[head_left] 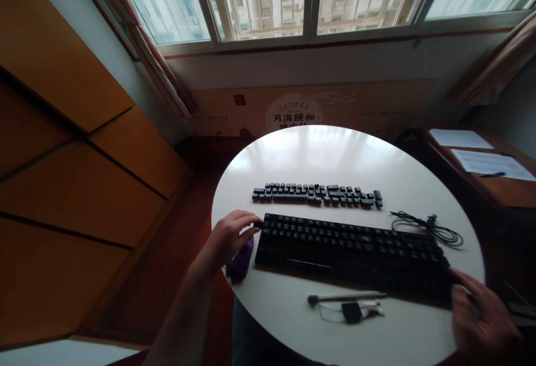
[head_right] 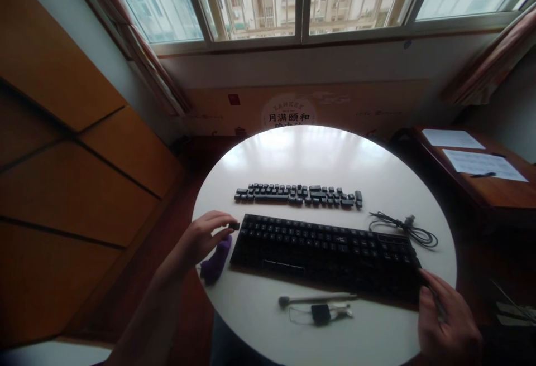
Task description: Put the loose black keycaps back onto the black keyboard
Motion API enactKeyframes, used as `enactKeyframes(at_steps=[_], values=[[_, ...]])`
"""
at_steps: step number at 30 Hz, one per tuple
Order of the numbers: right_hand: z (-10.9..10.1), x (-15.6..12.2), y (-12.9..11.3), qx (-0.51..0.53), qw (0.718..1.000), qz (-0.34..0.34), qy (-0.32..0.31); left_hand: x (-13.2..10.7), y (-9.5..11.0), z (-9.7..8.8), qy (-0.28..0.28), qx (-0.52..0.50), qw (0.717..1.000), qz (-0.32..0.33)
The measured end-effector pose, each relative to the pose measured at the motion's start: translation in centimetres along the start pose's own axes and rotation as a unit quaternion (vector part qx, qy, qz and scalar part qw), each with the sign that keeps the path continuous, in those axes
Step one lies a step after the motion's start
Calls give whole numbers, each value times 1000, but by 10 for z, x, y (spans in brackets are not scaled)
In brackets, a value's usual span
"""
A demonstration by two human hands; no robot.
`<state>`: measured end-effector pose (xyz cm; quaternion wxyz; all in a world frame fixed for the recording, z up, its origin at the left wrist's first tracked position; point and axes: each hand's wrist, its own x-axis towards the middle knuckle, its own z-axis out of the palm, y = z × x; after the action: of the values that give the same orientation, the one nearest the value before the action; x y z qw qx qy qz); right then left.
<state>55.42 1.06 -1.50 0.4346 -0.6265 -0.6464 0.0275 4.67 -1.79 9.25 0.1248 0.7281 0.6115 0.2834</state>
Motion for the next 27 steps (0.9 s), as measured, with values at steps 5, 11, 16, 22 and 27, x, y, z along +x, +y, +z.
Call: enactKeyframes(at_steps=[5, 11, 16, 22, 27], values=[[-1, 0, 1, -2, 1000, -8, 2, -26, 5, 25, 25, 71, 994, 78], [-2, -1, -3, -10, 1000, 3, 4, -22, 0, 31, 15, 111, 990, 85], [-3, 0, -7, -12, 1000, 4, 0, -21, 3, 31, 3, 139, 985, 101], [-2, 1, -2, -10, 1000, -14, -2, -21, 5, 30, 6, 157, 981, 109], [-4, 1, -2, -21, 999, -34, -17, -22, 1, 31, 15, 146, 983, 112]])
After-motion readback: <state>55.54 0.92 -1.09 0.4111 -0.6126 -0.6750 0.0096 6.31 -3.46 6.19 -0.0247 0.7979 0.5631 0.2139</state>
